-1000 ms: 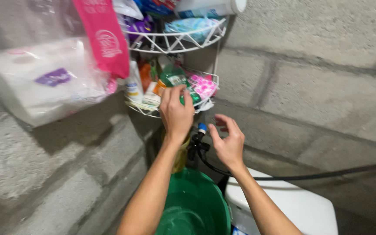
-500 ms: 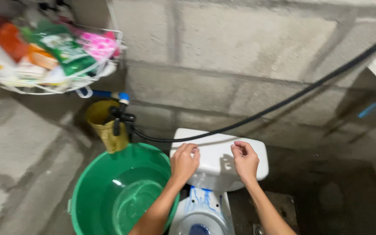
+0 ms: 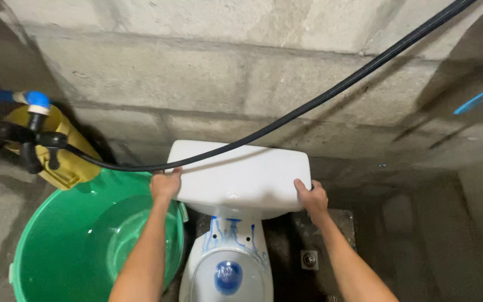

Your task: The person scrubs the inside of a toilet bowl with a brush, moves several bottles of toiletries on a shelf and a window ledge, and then removes the toilet tank lid to scrub it with a sponge.

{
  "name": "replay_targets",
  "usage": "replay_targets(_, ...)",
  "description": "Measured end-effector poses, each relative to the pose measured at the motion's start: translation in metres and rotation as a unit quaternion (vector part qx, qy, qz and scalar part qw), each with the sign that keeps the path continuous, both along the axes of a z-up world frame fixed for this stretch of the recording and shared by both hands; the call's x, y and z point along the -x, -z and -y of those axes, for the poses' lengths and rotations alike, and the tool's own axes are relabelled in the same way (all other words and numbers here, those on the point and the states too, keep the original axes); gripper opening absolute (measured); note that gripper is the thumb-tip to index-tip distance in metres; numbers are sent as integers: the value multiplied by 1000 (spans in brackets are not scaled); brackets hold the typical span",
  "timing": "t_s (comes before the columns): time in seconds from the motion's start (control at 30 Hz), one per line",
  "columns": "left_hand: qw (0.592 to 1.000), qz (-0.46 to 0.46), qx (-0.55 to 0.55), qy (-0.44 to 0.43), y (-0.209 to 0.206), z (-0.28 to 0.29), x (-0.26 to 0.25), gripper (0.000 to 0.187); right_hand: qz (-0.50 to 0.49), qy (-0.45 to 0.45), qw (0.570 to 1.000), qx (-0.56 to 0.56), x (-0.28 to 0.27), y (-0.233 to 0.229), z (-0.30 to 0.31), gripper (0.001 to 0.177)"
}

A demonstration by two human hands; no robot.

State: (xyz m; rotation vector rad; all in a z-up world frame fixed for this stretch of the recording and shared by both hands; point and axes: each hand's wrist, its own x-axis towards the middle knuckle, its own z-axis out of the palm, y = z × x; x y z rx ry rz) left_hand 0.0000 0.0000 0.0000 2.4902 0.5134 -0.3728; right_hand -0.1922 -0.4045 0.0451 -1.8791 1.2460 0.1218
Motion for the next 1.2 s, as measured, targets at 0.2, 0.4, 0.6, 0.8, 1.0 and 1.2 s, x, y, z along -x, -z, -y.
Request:
replay_targets(0.2, 999, -41, 3, 18, 22, -6, -18, 73, -3, 5, 999, -38, -14, 18, 12, 81)
replay_targets(0.4, 986, -57, 108, -116, 18, 6, -17, 77, 41, 15, 996, -80, -20, 22, 14, 81)
replay_targets(0.6, 923, -68, 316, -210, -19, 15, -9, 70, 107, 5, 992, -72, -4, 32, 15, 80)
replay_targets(0.8, 971, -42, 201, -121, -46, 40, 18, 61, 82, 94, 987, -105, 22, 27, 33, 75)
replay_targets(1.0, 979, -48, 182, -77, -42, 105, 53, 63, 26, 149, 987, -59, 77, 6, 88, 77)
replay_targets(1.2, 987, -71, 143, 29, -28, 190, 79, 75, 12, 205, 978, -47, 151, -16, 133, 83)
